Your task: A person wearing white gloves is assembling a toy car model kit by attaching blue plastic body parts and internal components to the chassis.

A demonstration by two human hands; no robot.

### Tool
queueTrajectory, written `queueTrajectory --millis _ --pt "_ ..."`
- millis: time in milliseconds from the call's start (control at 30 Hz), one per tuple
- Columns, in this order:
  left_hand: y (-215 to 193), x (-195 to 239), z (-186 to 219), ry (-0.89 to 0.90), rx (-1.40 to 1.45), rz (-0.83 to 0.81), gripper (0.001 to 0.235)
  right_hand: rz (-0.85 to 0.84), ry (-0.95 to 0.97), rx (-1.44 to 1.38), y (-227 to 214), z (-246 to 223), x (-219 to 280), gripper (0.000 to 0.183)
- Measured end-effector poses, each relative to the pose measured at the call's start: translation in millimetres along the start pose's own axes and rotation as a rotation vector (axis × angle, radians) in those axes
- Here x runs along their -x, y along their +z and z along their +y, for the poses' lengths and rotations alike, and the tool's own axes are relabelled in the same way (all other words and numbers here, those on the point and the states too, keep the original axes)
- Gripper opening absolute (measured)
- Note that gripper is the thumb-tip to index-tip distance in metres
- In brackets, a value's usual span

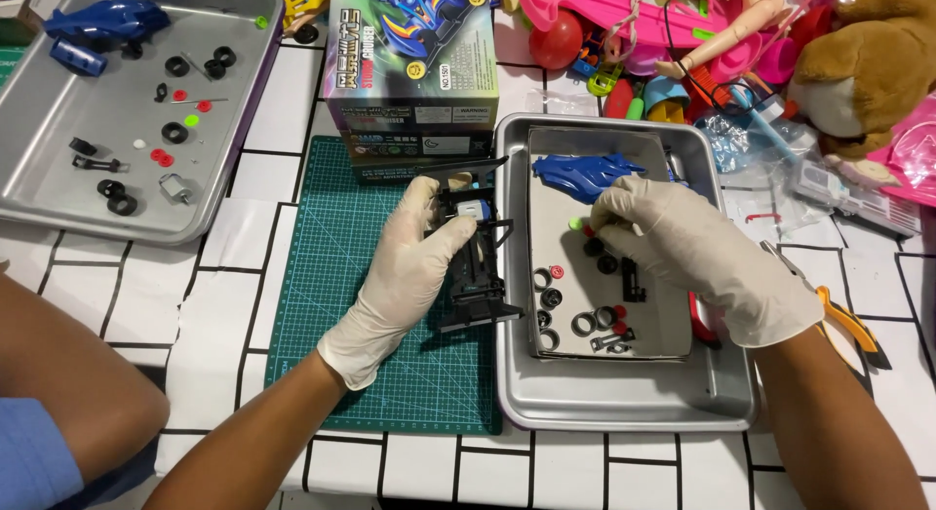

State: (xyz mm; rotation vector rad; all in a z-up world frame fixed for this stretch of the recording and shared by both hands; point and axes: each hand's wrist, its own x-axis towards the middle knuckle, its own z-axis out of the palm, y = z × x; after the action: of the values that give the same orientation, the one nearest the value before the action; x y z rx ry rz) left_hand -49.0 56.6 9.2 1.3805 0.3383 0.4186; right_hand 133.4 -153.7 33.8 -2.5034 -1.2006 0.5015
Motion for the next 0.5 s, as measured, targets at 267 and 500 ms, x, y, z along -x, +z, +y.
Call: queueTrajectory --millis 267,500 --pt "5 5 11 -0.122 -0.134 0.008 0.031 0.045 -0.261 0.08 10 6 0 0.025" --pt "0 3 0 -0.03 -0.085 -0.031 0.04 -0.017 -0.14 0.106 15 7 -2 0.015"
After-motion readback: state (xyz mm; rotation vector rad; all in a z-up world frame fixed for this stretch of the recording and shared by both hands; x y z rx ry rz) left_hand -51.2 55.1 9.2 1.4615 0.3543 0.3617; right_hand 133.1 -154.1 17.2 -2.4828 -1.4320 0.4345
